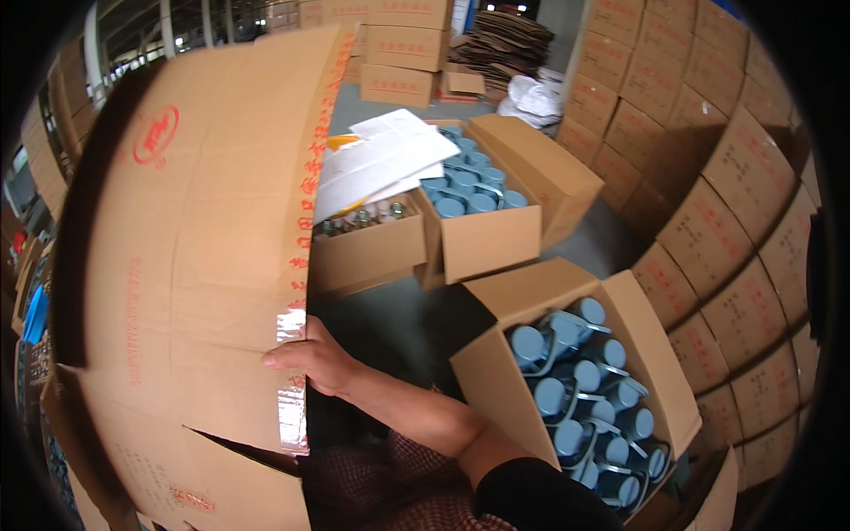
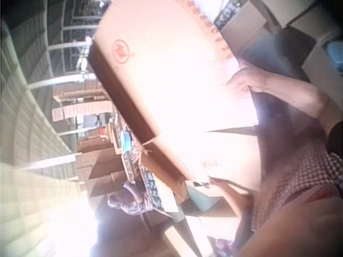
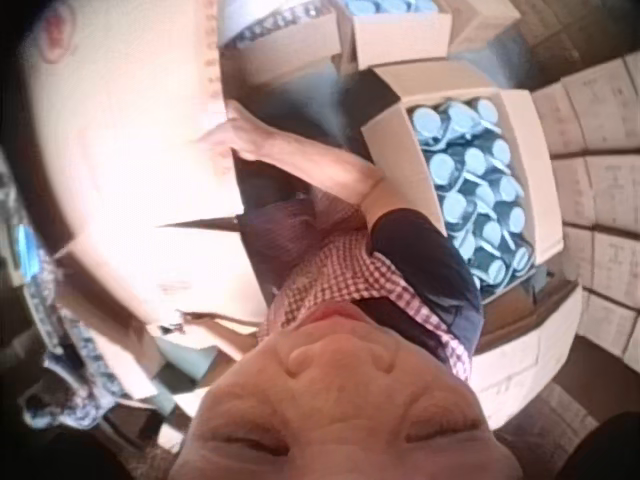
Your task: The person assembles blue plastic thermoses by inserting glass liners, screwing on internal caps, and placing the finished units into cardboard box dividers.
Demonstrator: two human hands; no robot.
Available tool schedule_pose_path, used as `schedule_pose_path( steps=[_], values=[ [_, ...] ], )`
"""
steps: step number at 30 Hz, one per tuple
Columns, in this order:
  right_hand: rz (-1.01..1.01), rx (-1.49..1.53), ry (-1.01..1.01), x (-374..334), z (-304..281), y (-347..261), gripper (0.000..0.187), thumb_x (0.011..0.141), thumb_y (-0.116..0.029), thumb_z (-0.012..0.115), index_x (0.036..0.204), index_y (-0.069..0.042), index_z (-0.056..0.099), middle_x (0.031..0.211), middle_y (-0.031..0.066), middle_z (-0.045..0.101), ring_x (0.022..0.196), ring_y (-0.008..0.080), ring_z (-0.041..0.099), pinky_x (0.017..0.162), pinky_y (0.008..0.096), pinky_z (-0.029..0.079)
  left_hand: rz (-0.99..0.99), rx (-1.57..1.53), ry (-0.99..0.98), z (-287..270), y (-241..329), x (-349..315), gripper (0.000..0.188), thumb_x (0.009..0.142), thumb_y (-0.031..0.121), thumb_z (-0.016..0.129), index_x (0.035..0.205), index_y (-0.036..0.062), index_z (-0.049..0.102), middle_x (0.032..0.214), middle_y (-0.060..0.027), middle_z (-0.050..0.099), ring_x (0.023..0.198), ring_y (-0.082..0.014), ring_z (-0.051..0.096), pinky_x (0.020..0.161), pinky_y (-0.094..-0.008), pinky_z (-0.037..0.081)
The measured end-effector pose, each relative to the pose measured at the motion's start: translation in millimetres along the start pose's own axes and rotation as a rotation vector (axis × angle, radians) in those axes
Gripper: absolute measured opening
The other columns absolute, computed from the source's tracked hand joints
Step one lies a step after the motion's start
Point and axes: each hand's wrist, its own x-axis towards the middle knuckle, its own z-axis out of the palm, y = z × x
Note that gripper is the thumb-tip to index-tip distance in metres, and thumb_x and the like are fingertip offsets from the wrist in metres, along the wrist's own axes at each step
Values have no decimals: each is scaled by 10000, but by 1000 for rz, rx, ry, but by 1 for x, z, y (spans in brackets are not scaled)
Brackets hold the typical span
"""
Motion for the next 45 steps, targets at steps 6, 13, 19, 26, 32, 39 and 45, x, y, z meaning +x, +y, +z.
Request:
schedule_pose_path(
  steps=[6, 13, 19, 26, 32, 39, 45],
  values=[
    [-221, 3, 168, -93, -31, -74, 377, 694, 36, 645, 1059, 22, 551, 878, 45, 623, 762, 118, 604, 708, 280, 488, -1, -208, -178, 61, 100, -65, 553, 803, 144, 659, 1290, 10, 433, 1211, -206, 518, 1052, -273, 523, 909, -355, 436],
    [-636, -37, 546, -251, -58, -183, 580, 654, 81, 639, 1201, 8, 462, 1008, 115, 608, 880, 232, 616, 763, 345, 508, 51, -671, -608, 215, 168, -127, 591, 802, 45, 645, 1338, 58, 397, 1228, -211, 521, 1068, -284, 532, 939, -378, 439],
    [-1011, -202, 1070, -416, -48, -201, 664, 631, -15, 660, 1252, 0, 424, 1084, 132, 579, 960, 273, 594, 844, 389, 495, -38, -772, -1147, 329, 264, -306, 554, 802, -20, 591, 1324, 73, 433, 1108, -140, 560, 1023, -236, 544, 889, -364, 466],
    [-1409, -512, 1645, -568, 10, -177, 643, 673, -83, 631, 1267, 25, 409, 1118, 159, 564, 1001, 268, 580, 861, 373, 490, -208, -793, -1867, 371, 276, -566, 642, 726, -151, 555, 1321, 55, 434, 1006, -132, 612, 944, -215, 596, 845, -339, 494],
    [-1682, -182, 1858, -642, 80, -132, 363, 782, -179, 558, 1092, 10, 563, 1059, 168, 609, 963, 295, 598, 850, 406, 496, -114, -811, -2492, 253, 342, -694, 599, 767, -48, 526, 1347, 1, 387, 1328, -177, 463, 1241, -270, 438, 980, -330, 400],
    [-2131, -427, 1855, -749, 56, -68, 375, 924, -178, 465, 1221, 51, 477, 1227, 193, 532, 1120, 320, 518, 971, 472, 426, 181, -445, -2787, 253, 333, -728, 639, 739, 73, 628, 1339, 16, 414, 1330, -158, 467, 1178, -242, 499, 895, -320, 436],
    [-2121, 60, 1981, -782, -74, -75, 371, 971, -193, 433, 1243, 59, 430, 1211, 180, 518, 1090, 285, 535, 895, 420, 521, 78, 83, -2515, 349, 230, -664, 527, 804, 122, 612, 1304, 54, 461, 1216, -146, 546, 904, -197, 625, 664, -263, 486]
  ],
)
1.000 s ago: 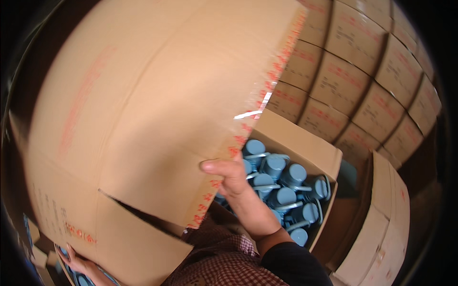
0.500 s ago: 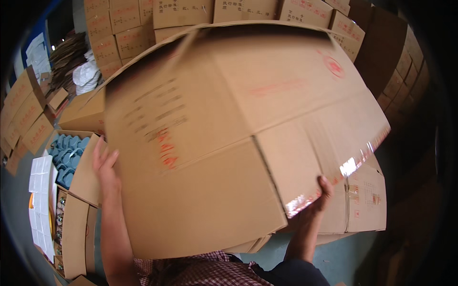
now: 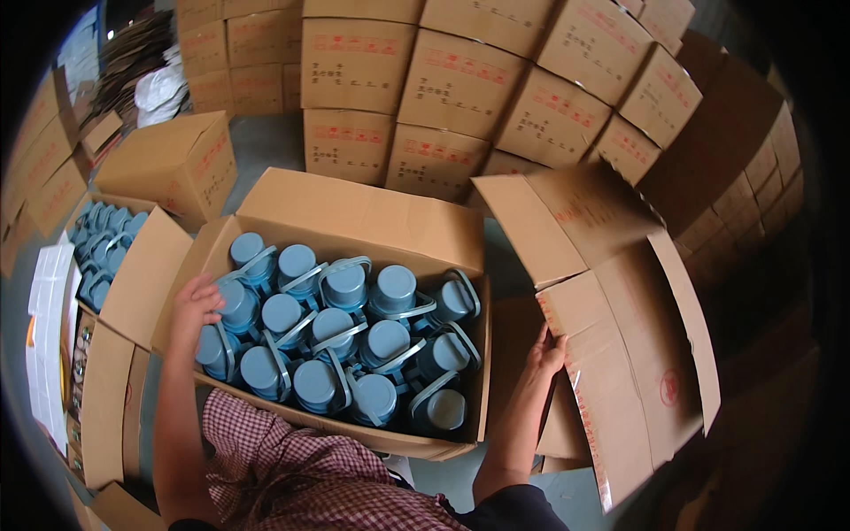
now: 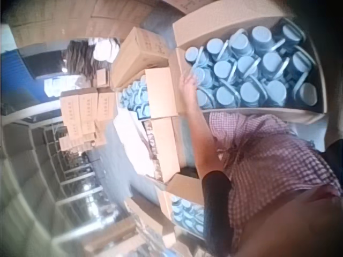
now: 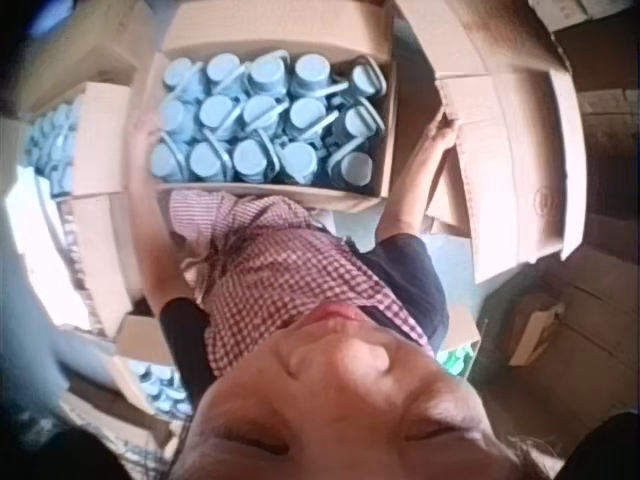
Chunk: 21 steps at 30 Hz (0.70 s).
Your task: The person assembles blue plastic thermoses by inserting glass liners, screwing on internal caps, and placing the finished units into cardboard box dividers.
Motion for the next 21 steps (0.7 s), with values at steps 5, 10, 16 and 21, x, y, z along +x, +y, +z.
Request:
schedule_pose_path(
  steps=[5, 10, 16, 21],
  values=[
    [-157, -63, -157, 62, 98, 8, 445, 957, -214, 473, 1266, 87, 366, 1207, 228, 482, 1015, 363, 561, 810, 426, 563, -123, 44, 118, -76, -63, -41, 481, 828, 165, 616, 1273, 49, 475, 1128, -131, 583, 822, -203, 654, 606, -265, 502],
    [40, 19, -107, 118, 138, 13, 490, 958, -267, 457, 1303, 57, 329, 1238, 243, 471, 1009, 406, 576, 813, 460, 571, -246, -77, 328, -140, -111, -103, 459, 830, 169, 605, 1252, 37, 481, 1024, -107, 625, 753, -195, 669, 561, -300, 518],
    [495, -419, -297, 48, 58, 104, 374, 956, -245, 452, 1301, -102, 443, 1192, 79, 585, 1029, 273, 595, 757, 346, 516, -282, -155, 506, -168, -143, -176, 449, 813, 150, 632, 1225, 17, 513, 1006, -120, 637, 731, -206, 671, 594, -306, 528],
    [837, -603, -998, -172, 75, 200, 362, 909, -302, 535, 1211, -102, 530, 994, 36, 660, 802, 172, 649, 601, 282, 502, -139, -203, 819, -205, -117, -252, 328, 850, 51, 576, 1170, -13, 549, 1005, -131, 638, 771, -203, 661, 619, -285, 515]
  ],
)
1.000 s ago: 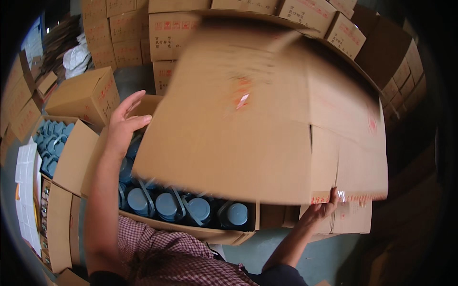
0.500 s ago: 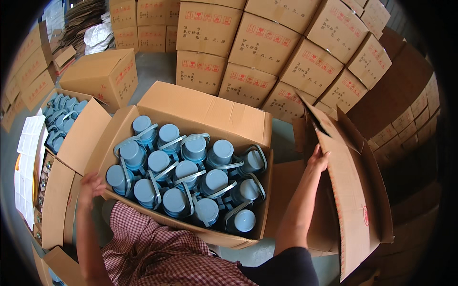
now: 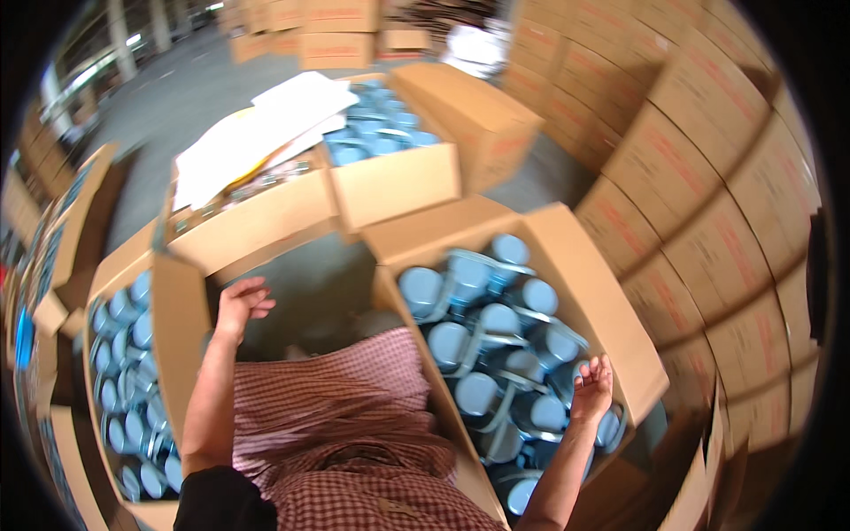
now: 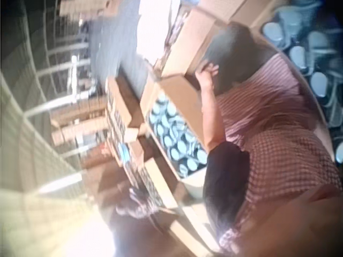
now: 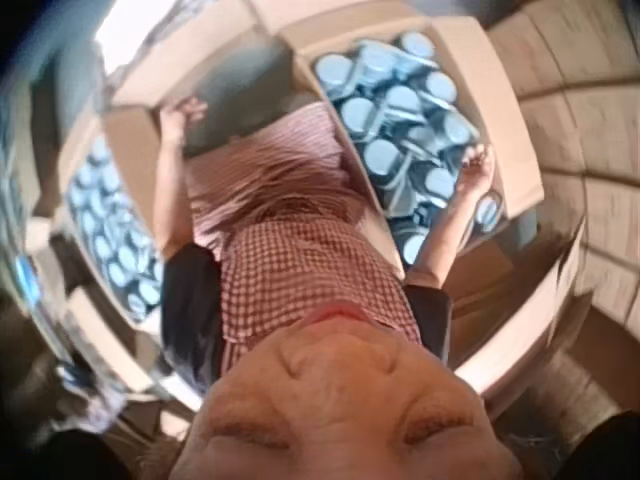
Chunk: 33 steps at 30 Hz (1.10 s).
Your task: The person assembles blue plastic thermoses by inserting glass liners, screwing on internal caps, and placing the finished units into cardboard box dividers.
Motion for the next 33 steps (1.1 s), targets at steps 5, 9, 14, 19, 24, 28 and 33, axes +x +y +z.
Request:
schedule_pose_path(
  steps=[5, 9, 14, 19, 24, 28, 33],
  values=[
    [378, -176, -732, -45, 227, 86, 300, 883, -177, 579, 1125, -1, 557, 915, 152, 664, 695, 232, 666, 556, 283, 536, 110, 47, 439, -114, -26, -41, 243, 822, 5, 577, 1059, -20, 621, 951, -108, 666, 775, -170, 642, 651, -253, 490],
    [658, -415, -733, -70, 277, 197, 200, 862, -70, 563, 1049, -22, 614, 850, 114, 672, 618, 186, 633, 517, 251, 485, 231, 590, 801, -182, -78, -56, 267, 742, 59, 629, 999, -11, 642, 887, -150, 667, 787, -235, 654, 736, -325, 508],
    [661, -725, -611, -74, 265, 309, 210, 855, -110, 578, 1045, -37, 630, 790, 84, 664, 648, 168, 617, 543, 265, 478, 124, 1027, 861, -209, -96, -60, 524, 704, 132, 686, 1196, 55, 524, 1224, -162, 531, 1099, -329, 518, 920, -407, 416],
    [815, -877, -557, -92, 267, 408, 219, 863, -126, 570, 1057, -34, 618, 810, 94, 660, 665, 178, 619, 558, 278, 485, -153, 1121, 634, -230, -108, -37, 791, 680, 140, 713, 1376, 115, 339, 1352, -183, 405, 1201, -359, 438, 977, -435, 388],
    [862, -957, -504, -78, 289, 489, 230, 871, -141, 562, 1068, -32, 606, 831, 105, 656, 682, 187, 621, 572, 291, 493, -36, 931, 591, -242, -114, -31, 870, 632, 60, 671, 1408, 115, 280, 1246, -214, 487, 1046, -369, 565, 848, -406, 495],
    [868, -1017, -460, -56, 319, 529, 239, 878, -153, 556, 1078, -29, 596, 848, 113, 652, 695, 194, 622, 584, 301, 499, -270, 216, 833, -249, -127, -24, 882, 618, 10, 677, 1405, 85, 287, 1098, -134, 612, 964, -233, 605, 845, -327, 479],
    [884, -1091, -407, -28, 358, 574, 251, 886, -169, 548, 1089, -27, 584, 869, 124, 648, 712, 203, 624, 598, 314, 507, -714, 548, 969, -262, -156, -30, 208, 751, 120, 665, 876, -43, 633, 745, -39, 643, 710, -98, 540, 620, -299, 456]
  ],
)
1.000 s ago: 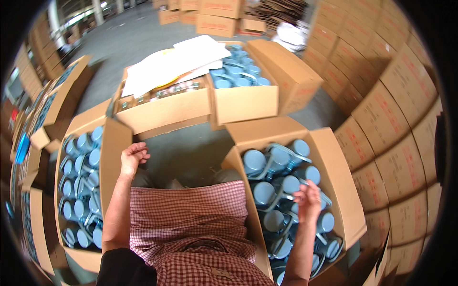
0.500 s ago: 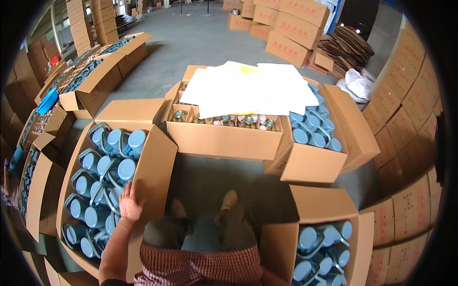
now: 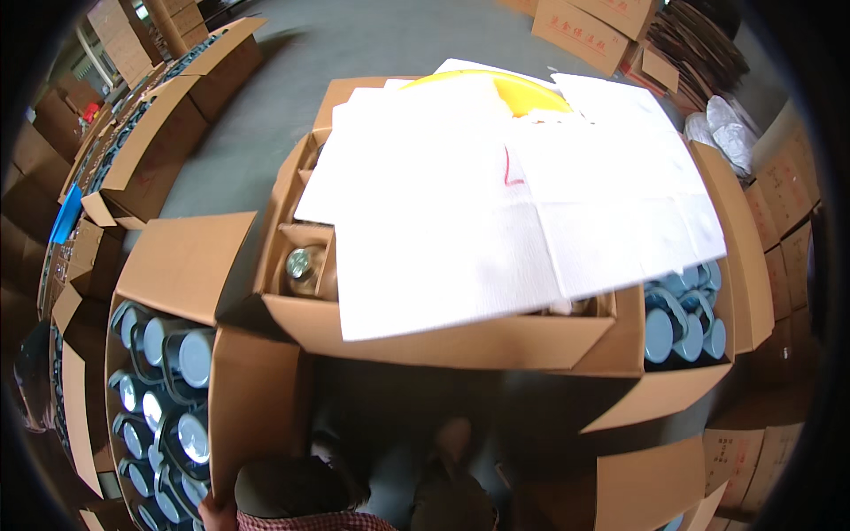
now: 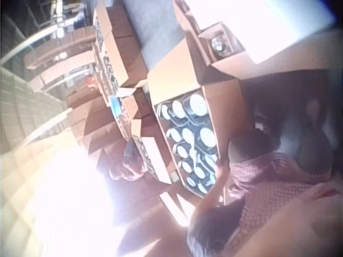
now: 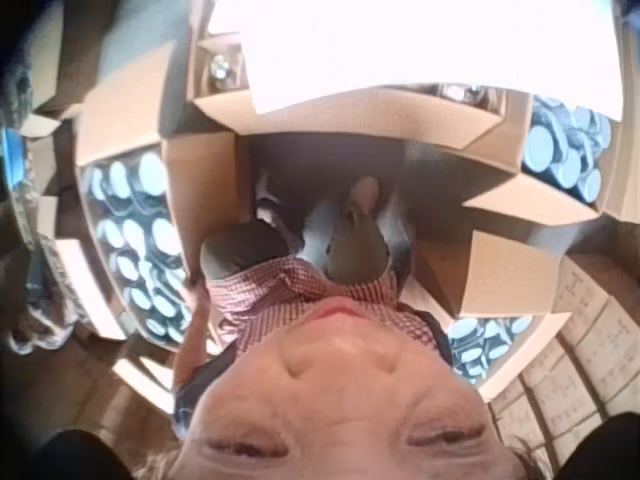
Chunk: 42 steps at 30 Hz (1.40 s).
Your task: The person assembles blue plastic thermoses by inserting glass liners, screwing on internal caps, and placing the finished units into cardboard box dividers.
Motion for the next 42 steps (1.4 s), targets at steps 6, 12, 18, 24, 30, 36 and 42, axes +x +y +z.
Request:
schedule_pose_path(
  steps=[6, 12, 18, 24, 30, 36, 42],
  values=[
    [48, 6, 15, 3, 0, -35, 267, 895, -187, 538, 1104, -24, 570, 894, 137, 644, 733, 214, 626, 615, 330, 517, 37, 321, 75, 4, -92, 20, 356, 719, 249, 689, 929, -31, 627, 745, -120, 665, 661, -163, 596, 567, -340, 471],
    [-48, 49, -56, -18, -32, -83, 283, 905, -205, 528, 1118, -21, 555, 919, 149, 639, 753, 225, 629, 632, 345, 526, -120, 471, 24, 7, -14, 10, 432, 734, 358, 649, 1004, 21, 629, 857, -194, 664, 813, -339, 658, 660, -399, 518],
    [-188, 192, -207, -21, -39, -84, 300, 914, -224, 519, 1132, -18, 541, 944, 162, 634, 773, 236, 631, 649, 361, 535, 255, 262, 241, 28, -11, 14, 354, 693, 357, 670, 825, 39, 587, 742, -209, 640, 756, -426, 621, 620, -487, 496],
    [-254, 333, -356, -15, -21, -90, 318, 924, -242, 509, 1146, -14, 527, 969, 175, 629, 794, 247, 633, 667, 376, 545, 258, 228, 229, 11, 5, 17, 271, 721, 315, 644, 822, 64, 665, 830, -206, 656, 823, -387, 636, 704, -458, 515],
    [-542, 586, -306, 10, -64, -141, 337, 933, -261, 500, 1160, -11, 512, 994, 188, 624, 814, 258, 636, 684, 391, 554, 781, -137, 383, 2, 182, -15, 336, 696, 41, 628, 1031, 25, 604, 1028, -167, 604, 916, -370, 584, 796, -392, 478],
    [-650, 609, -443, -46, -93, -292, 368, 941, -246, 500, 1223, -14, 465, 1091, 198, 606, 889, 286, 638, 706, 420, 569, 466, -929, -413, 89, 282, 20, 250, 738, -39, 621, 988, -53, 620, 941, -117, 654, 818, -184, 639, 729, -292, 515],
    [-371, 369, -631, -54, -34, -401, 663, 831, -559, 569, 1301, -136, 372, 1259, 166, 505, 1074, 369, 551, 750, 458, 488, 124, -1139, -716, 143, 347, 32, 263, 809, -37, 553, 1068, -77, 562, 921, -154, 637, 749, -272, 666, 644, -326, 563]
  ],
)
